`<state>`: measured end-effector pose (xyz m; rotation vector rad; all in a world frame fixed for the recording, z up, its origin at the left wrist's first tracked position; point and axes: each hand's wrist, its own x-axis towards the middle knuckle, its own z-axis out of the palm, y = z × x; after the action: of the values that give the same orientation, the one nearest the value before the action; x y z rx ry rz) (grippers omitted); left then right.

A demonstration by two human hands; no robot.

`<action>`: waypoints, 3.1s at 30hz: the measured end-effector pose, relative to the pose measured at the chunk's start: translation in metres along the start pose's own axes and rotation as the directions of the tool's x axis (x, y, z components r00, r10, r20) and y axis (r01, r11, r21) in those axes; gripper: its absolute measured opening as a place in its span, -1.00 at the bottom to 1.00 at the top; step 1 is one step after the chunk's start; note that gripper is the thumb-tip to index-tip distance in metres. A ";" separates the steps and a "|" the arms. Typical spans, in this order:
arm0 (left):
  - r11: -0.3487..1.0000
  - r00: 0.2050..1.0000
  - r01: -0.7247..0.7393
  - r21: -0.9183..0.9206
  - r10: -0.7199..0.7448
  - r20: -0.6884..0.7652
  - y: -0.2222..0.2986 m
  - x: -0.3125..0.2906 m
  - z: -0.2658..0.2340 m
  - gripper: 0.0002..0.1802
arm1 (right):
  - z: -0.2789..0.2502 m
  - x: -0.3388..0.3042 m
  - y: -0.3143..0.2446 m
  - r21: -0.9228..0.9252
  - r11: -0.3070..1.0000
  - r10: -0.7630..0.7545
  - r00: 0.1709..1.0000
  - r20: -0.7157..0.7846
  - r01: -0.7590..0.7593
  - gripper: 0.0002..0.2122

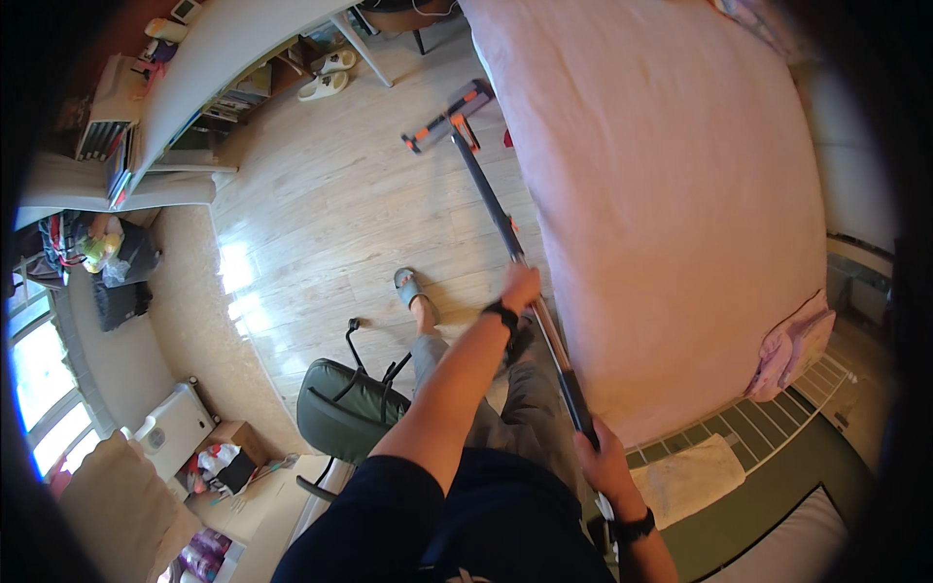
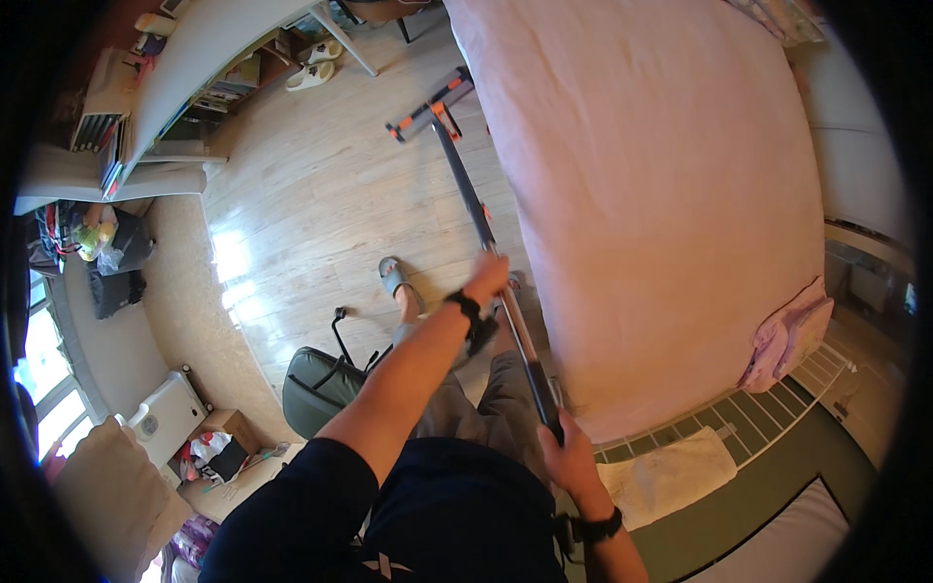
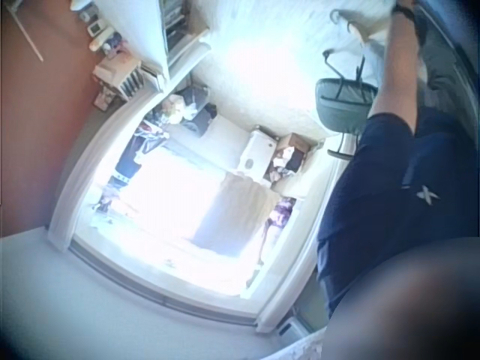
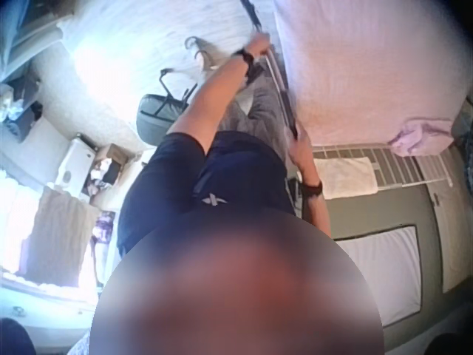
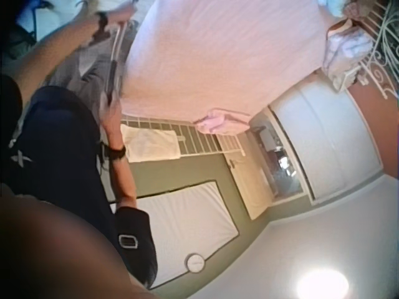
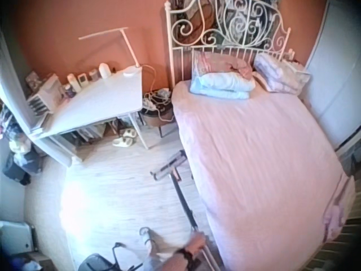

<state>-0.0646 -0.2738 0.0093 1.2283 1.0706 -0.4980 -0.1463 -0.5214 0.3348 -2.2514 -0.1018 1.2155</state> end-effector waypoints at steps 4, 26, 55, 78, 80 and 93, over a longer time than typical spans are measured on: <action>0.998 0.990 0.047 -0.041 -0.052 -0.129 0.008 0.026 -0.025 -0.64 | 0.013 0.023 -0.002 0.089 0.994 0.061 0.996 0.061 -0.067 -0.59; 0.985 0.345 0.127 -0.119 -0.157 -0.925 -0.228 -0.519 -0.226 -0.37 | -0.183 -0.104 -0.217 -0.580 0.656 -0.196 0.852 0.486 0.482 -0.33; -0.083 0.374 -0.788 -0.610 -0.852 -0.367 -0.645 -0.528 -0.052 -0.23 | 0.020 -0.200 -0.199 -0.673 0.695 -0.017 0.941 0.337 0.253 -0.32; 0.141 0.329 -0.827 -0.545 -0.664 -0.671 -0.527 -0.410 -0.332 -0.01 | 0.098 -0.223 -0.232 -0.641 0.742 -0.015 0.961 0.275 0.195 -0.30; 0.116 0.356 -0.825 -0.553 -0.653 -0.668 -0.491 -0.398 -0.374 -0.05 | 0.095 -0.221 -0.233 -0.634 0.750 -0.023 0.965 0.261 0.189 -0.31; 0.252 0.603 -0.539 -0.803 -0.551 -0.577 -0.307 -0.290 -0.650 0.06 | 0.070 -0.185 -0.269 -0.677 0.730 -0.037 0.995 0.096 0.093 -0.27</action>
<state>-0.6934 0.1644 0.1266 0.1137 1.7502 0.9091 -0.2566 -0.3260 0.5823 -2.7789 -0.7738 1.3771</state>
